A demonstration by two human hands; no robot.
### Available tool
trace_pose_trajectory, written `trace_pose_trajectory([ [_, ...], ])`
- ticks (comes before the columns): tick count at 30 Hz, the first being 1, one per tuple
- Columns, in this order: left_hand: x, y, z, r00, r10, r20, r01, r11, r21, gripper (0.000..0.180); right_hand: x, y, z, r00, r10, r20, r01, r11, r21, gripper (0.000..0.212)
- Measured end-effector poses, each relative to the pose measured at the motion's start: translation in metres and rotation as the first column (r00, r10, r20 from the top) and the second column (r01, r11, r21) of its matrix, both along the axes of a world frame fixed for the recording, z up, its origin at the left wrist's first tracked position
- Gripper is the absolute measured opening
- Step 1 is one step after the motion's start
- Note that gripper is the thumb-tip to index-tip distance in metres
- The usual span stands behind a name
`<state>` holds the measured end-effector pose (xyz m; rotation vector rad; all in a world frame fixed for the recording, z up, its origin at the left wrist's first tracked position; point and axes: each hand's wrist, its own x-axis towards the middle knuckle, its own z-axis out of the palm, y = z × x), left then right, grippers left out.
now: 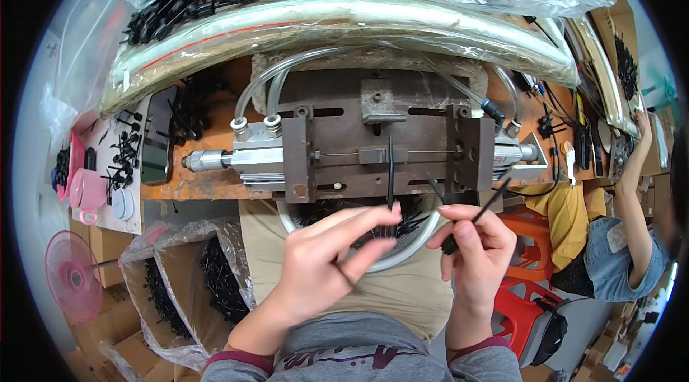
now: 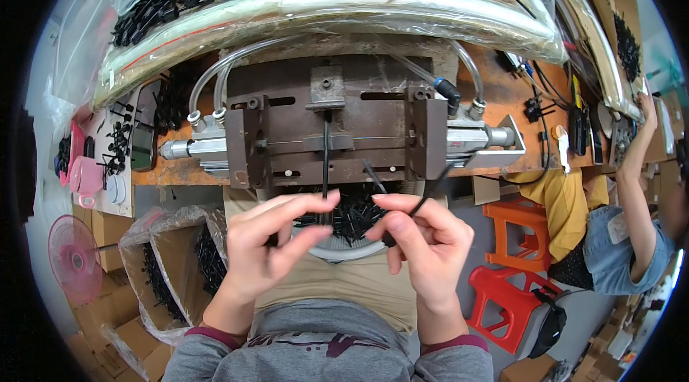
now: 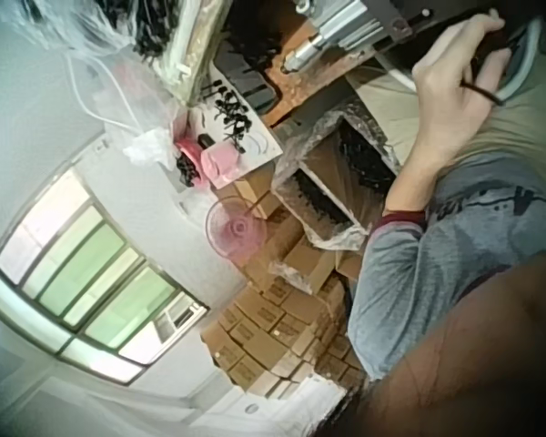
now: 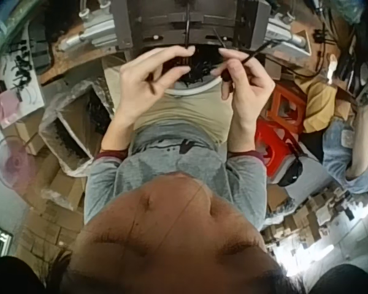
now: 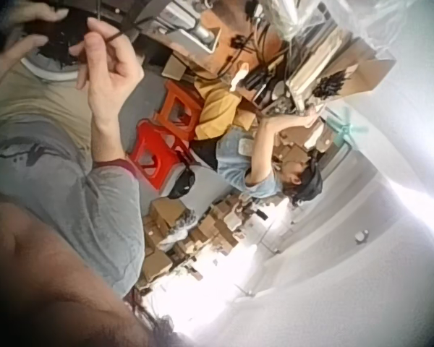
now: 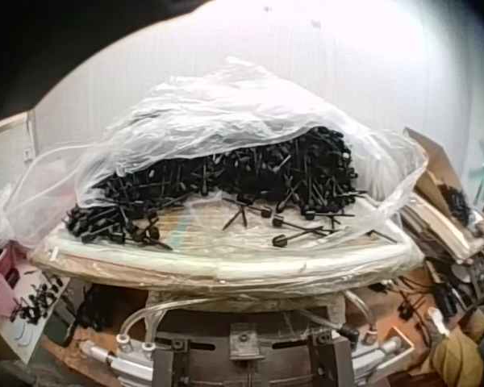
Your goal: The recorder uses a machine to assemble small black plastic parts, likely cable ties or similar connectors.
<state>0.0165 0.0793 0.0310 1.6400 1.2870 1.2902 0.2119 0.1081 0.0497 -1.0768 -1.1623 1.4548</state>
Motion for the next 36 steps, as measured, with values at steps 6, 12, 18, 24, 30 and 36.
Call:
trace_pose_trajectory([
  [6,-0.009,-0.013,-0.005,0.567,-0.138,0.812,0.360,0.928,-0.094,0.029,-0.005,-0.002,-0.006,0.995,0.088,-0.042,-0.090,0.995,-0.039,0.018],
  [12,-0.009,-0.017,0.012,0.360,-0.014,0.933,0.447,0.880,-0.159,0.035,-0.011,-0.003,-0.002,0.993,0.117,-0.033,-0.119,0.991,-0.069,0.018],
  [18,0.003,-0.017,0.001,0.352,-0.133,0.926,0.366,0.931,-0.005,0.029,-0.014,-0.003,-0.008,0.987,0.147,-0.059,-0.151,0.986,-0.076,0.019],
  [24,0.012,-0.015,0.010,0.993,0.098,-0.063,-0.080,0.969,0.235,0.010,-0.021,-0.005,-0.008,0.983,0.174,-0.054,-0.178,0.980,-0.085,0.021],
  [30,0.015,-0.009,0.001,0.980,0.060,-0.191,0.000,0.954,0.299,0.036,-0.024,-0.009,-0.013,0.984,0.176,-0.033,-0.178,0.983,-0.037,0.028],
  [36,0.011,-0.008,0.006,0.995,-0.004,-0.101,0.038,0.942,0.332,0.024,-0.025,-0.012,-0.013,0.984,0.167,-0.059,-0.168,0.986,-0.016,0.026],
])
